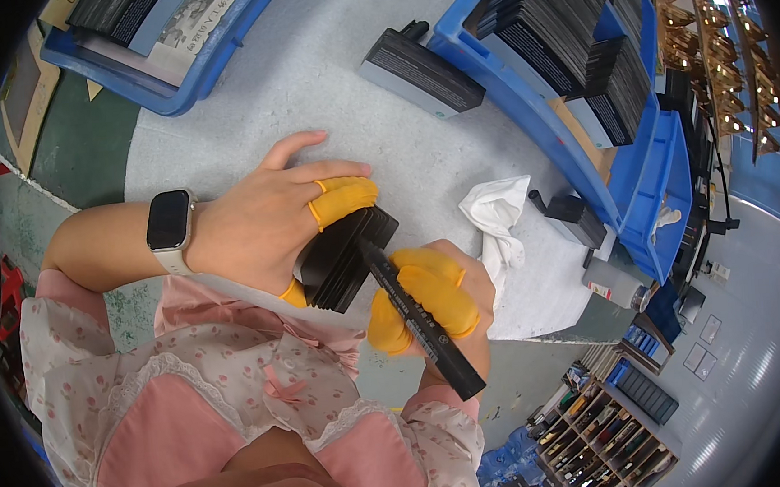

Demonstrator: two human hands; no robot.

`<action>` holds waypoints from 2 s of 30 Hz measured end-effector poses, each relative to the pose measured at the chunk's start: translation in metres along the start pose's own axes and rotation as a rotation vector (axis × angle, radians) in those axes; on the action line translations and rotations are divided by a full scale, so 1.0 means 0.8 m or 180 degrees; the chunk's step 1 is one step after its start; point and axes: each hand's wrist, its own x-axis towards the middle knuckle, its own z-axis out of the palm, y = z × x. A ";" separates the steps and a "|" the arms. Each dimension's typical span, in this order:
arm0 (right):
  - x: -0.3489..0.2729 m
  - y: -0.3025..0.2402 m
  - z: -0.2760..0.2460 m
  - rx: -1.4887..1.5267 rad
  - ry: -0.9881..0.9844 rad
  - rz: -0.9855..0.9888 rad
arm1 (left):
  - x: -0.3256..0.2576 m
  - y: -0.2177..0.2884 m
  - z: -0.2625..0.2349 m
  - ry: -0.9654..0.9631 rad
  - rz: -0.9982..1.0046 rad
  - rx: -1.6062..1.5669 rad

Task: Marking a black metal heatsink object using a black marker on a workbench.

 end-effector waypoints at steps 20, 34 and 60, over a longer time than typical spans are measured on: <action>0.009 0.021 0.006 0.0151 0.0316 -0.0581 | -0.002 0.001 -0.001 -0.0001 -0.0016 0.0046; 0.006 0.017 0.003 0.0162 0.0140 -0.0439 | -0.002 -0.001 -0.001 -0.0085 0.0001 0.0184; 0.005 0.027 0.004 0.0074 0.0271 -0.0501 | -0.002 -0.002 0.001 0.0088 0.0023 -0.0010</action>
